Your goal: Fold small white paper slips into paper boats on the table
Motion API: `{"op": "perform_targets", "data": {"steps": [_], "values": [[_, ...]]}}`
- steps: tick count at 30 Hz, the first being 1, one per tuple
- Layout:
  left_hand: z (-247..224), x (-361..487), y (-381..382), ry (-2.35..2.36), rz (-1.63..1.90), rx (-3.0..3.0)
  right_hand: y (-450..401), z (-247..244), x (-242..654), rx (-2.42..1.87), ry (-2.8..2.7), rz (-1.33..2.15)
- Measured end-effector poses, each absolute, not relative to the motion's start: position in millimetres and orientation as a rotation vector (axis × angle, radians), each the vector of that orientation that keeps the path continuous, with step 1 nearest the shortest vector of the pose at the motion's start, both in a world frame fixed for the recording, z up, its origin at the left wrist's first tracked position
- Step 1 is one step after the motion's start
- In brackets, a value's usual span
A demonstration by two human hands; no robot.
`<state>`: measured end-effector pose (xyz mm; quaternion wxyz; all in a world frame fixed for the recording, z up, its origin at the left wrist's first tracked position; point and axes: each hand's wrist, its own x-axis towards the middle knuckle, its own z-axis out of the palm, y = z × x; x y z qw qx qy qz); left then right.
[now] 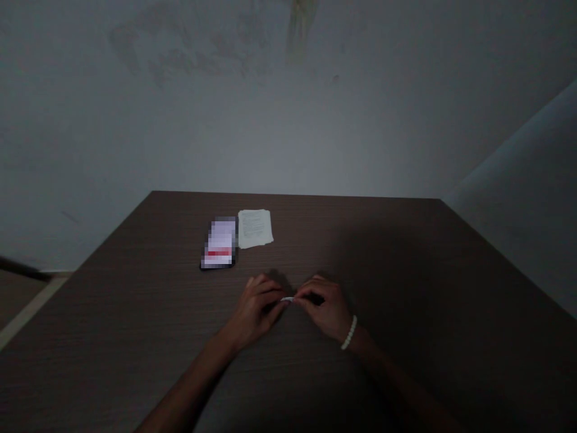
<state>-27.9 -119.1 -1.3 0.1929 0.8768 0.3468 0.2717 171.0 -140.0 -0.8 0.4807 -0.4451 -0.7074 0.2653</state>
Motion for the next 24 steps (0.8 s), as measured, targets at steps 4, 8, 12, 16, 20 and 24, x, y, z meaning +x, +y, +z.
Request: {"op": "perform_targets", "data": {"steps": [4, 8, 12, 16, 20, 24], "values": [[-1.1, -26.2, -120.3, 0.944, 0.797, 2.466, -140.4, -2.1, 170.8, -1.065, -1.684, 0.679], [3.3, -25.2, -121.7, 0.918, 0.846, 2.47, -141.0, -0.8, 170.1, -1.034, -1.684, 0.697], [8.4, -25.4, -123.7, 0.92, 0.817, 2.505, -141.8, 2.3, 168.8, -1.044, -1.731, 0.669], [7.6, -25.7, -123.8, 0.926, 0.742, 2.548, -142.6, 1.9, 168.0, -0.972, -1.797, 0.622], [3.2, -25.8, -122.3, 0.929, 0.86, 2.549, -142.7, -0.3, 169.5, -1.001, -1.825, 0.568], [1.1, -25.7, -122.5, 0.892, 1.052, 2.504, -142.9, -0.6, 171.3, -1.029, -1.828, 0.536]]}}
